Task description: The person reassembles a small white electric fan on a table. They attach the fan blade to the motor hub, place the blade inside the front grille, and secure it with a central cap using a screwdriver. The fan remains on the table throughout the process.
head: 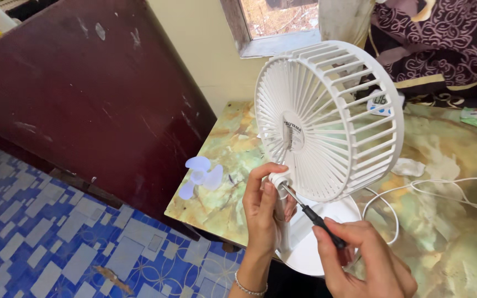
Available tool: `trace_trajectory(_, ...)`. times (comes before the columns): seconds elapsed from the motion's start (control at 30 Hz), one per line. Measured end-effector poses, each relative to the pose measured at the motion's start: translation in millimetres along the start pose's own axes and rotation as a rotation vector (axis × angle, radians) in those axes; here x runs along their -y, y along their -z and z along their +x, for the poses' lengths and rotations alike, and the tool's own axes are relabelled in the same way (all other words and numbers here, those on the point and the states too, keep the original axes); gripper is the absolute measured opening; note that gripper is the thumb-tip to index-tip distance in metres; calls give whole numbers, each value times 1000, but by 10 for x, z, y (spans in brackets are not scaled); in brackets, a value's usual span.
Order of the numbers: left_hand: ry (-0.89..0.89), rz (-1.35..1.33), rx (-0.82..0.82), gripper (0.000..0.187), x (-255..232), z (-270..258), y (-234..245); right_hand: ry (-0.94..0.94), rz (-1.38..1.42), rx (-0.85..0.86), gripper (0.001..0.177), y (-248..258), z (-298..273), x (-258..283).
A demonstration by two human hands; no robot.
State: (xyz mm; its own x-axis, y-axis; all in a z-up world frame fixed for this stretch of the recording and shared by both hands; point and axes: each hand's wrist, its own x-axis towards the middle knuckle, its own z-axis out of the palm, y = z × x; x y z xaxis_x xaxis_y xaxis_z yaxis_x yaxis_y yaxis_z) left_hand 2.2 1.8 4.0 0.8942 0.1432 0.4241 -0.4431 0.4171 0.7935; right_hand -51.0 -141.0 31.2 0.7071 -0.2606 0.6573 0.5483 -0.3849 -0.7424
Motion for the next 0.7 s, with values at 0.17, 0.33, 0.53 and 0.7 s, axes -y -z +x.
trace_trajectory(0.17, -16, 44, 11, 33, -6, -31, -11, -248, -100, 173, 12, 147, 163, 4)
trace_trajectory(0.33, -57, 79, -27, 34, 6, -36, -70, -222, -89, 346, 10, 207, 308, 1)
trace_trajectory(0.53, -70, 65, -101, 35, 17, -62, -74, -281, -54, 357, 11, 154, 266, -4)
trace_trajectory(0.7, -66, 95, -98, 36, 6, -74, -80, -568, 112, 431, 13, 154, 276, -56)
